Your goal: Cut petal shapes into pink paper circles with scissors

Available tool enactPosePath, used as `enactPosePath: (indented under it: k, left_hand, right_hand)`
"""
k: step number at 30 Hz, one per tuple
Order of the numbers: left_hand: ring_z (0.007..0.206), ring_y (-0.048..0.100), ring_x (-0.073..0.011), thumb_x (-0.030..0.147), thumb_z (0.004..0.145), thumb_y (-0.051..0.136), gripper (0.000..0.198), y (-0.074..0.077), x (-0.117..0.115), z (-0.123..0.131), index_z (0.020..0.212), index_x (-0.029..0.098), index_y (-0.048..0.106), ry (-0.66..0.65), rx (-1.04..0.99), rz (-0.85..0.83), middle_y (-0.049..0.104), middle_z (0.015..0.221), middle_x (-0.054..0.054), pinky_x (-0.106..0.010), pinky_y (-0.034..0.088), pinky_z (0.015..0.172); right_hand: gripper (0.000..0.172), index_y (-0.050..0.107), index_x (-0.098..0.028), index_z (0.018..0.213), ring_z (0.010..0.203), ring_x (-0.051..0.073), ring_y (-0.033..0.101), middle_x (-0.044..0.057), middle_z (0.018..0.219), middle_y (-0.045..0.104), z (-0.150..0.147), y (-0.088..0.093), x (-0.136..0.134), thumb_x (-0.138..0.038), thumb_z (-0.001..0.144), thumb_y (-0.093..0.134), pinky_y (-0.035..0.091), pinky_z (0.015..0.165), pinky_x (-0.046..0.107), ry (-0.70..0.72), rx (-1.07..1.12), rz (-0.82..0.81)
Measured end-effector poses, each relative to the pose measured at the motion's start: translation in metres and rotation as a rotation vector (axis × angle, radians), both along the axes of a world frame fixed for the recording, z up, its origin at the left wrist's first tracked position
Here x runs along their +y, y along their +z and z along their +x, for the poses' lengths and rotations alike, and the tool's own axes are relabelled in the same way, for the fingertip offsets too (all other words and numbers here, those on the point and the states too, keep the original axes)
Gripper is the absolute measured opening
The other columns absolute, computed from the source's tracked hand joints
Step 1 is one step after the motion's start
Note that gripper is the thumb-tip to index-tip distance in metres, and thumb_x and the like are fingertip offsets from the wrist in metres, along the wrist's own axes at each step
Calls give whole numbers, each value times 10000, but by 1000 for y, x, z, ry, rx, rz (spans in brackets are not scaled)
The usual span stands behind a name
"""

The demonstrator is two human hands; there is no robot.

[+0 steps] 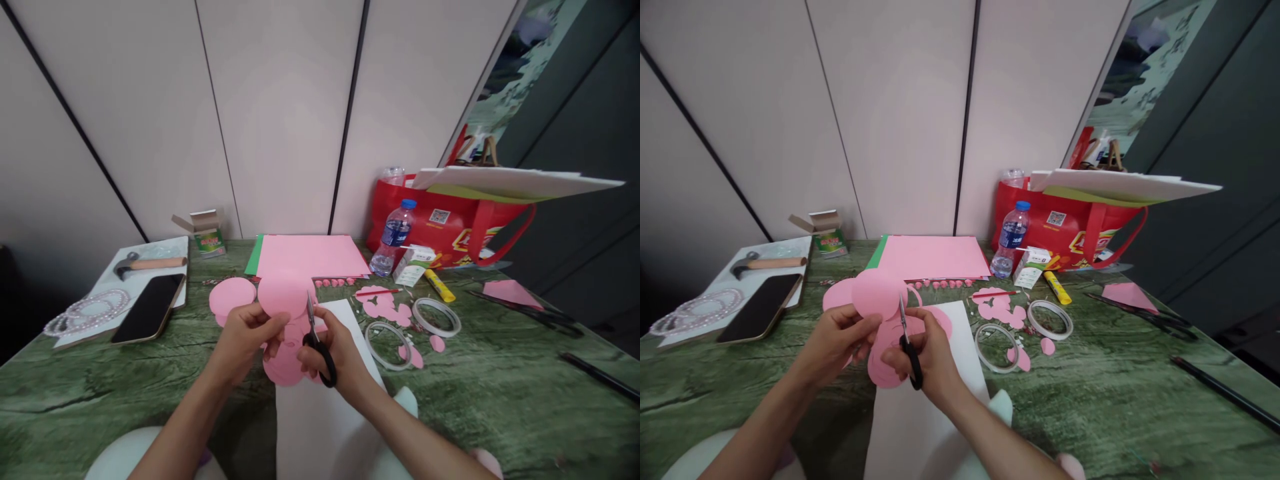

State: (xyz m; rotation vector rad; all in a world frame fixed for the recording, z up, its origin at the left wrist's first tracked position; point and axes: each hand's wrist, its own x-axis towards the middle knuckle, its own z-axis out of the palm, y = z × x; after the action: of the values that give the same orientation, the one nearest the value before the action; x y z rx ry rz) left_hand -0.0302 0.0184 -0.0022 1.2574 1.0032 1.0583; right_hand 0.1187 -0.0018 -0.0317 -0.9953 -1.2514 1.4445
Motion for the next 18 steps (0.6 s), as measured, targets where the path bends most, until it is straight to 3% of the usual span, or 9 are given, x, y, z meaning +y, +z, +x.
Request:
enactPosePath:
  k: [4,9,18]
  left_hand:
    - [306,426,-51,281,692,585,199,2,0,2,571,128,545,-24,-13,-33,525,450,26,-166,305,300]
    - [278,383,-28,265,662,617,228,5,-1,4,505,121,534,49,7,-31,484,406,42,-146,269,283]
    - [274,383,-39,269,648,623,236,2,-1,2,482,129,528,54,66,-40,471,388,42,-152,267,265]
  right_hand:
    - [566,347,-180,1018,314,82,451,-96,427,522,-2,-5,1,-286,565,668,321,317,159,0,-17,16]
    - [606,335,-182,1029,320,77,446,-102,433,518,-3,-7,1,-249,544,692,333,331,159,41,15,4]
    - [565,350,-194,999,342,76,452,-108,451,507,-2,-6,2,-205,537,674,343,342,164,-14,32,-3]
